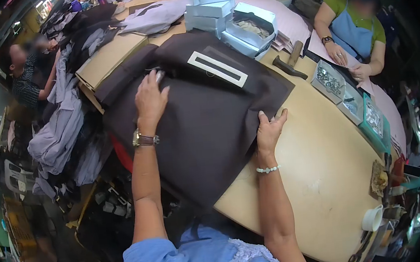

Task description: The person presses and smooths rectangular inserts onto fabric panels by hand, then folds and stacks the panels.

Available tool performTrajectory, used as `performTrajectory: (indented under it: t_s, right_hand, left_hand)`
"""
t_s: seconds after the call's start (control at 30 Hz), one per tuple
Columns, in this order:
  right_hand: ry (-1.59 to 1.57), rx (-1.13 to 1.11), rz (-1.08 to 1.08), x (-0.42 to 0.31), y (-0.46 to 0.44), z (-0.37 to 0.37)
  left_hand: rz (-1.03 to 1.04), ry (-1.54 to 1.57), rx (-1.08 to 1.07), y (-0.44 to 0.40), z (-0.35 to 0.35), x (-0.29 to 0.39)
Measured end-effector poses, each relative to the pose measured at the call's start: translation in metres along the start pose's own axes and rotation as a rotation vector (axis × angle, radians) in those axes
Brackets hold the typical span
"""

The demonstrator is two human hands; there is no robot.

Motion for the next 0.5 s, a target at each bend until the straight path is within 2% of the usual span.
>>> performTrajectory:
  t_s: [0.1,0.17,0.27,0.4,0.5]
  right_hand:
    - [-0.083,0.026,0.009,0.003,-0.001,0.001]
    - [-0.114,0.001,0.039,-0.015,0.008,0.001]
    - [-0.274,-0.005,-0.033,-0.027,0.012,-0.013]
    - [-0.269,-0.056,-0.012,-0.051,0.02,-0.063]
    - [-0.236,-0.011,0.04,-0.065,0.036,-0.109]
  left_hand:
    - [-0.054,-0.07,-0.126,0.009,0.024,-0.03]
    - [-0.023,-0.092,-0.121,0.006,0.022,-0.03]
    - [-0.053,-0.134,-0.101,0.0,0.014,-0.036]
    - [-0.074,-0.152,-0.028,-0.009,-0.007,-0.034]
    - [-0.047,-0.22,-0.029,-0.014,-0.003,-0.042]
Point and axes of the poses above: each hand's wrist, its own y-axis away from the middle knuckle, its own z-axis out of the palm, x = y × z, the point moved 6 cm from there along -y, towards the middle knuckle, and after that the axes turned 2 degrees about -y, right-handed, at the moved point
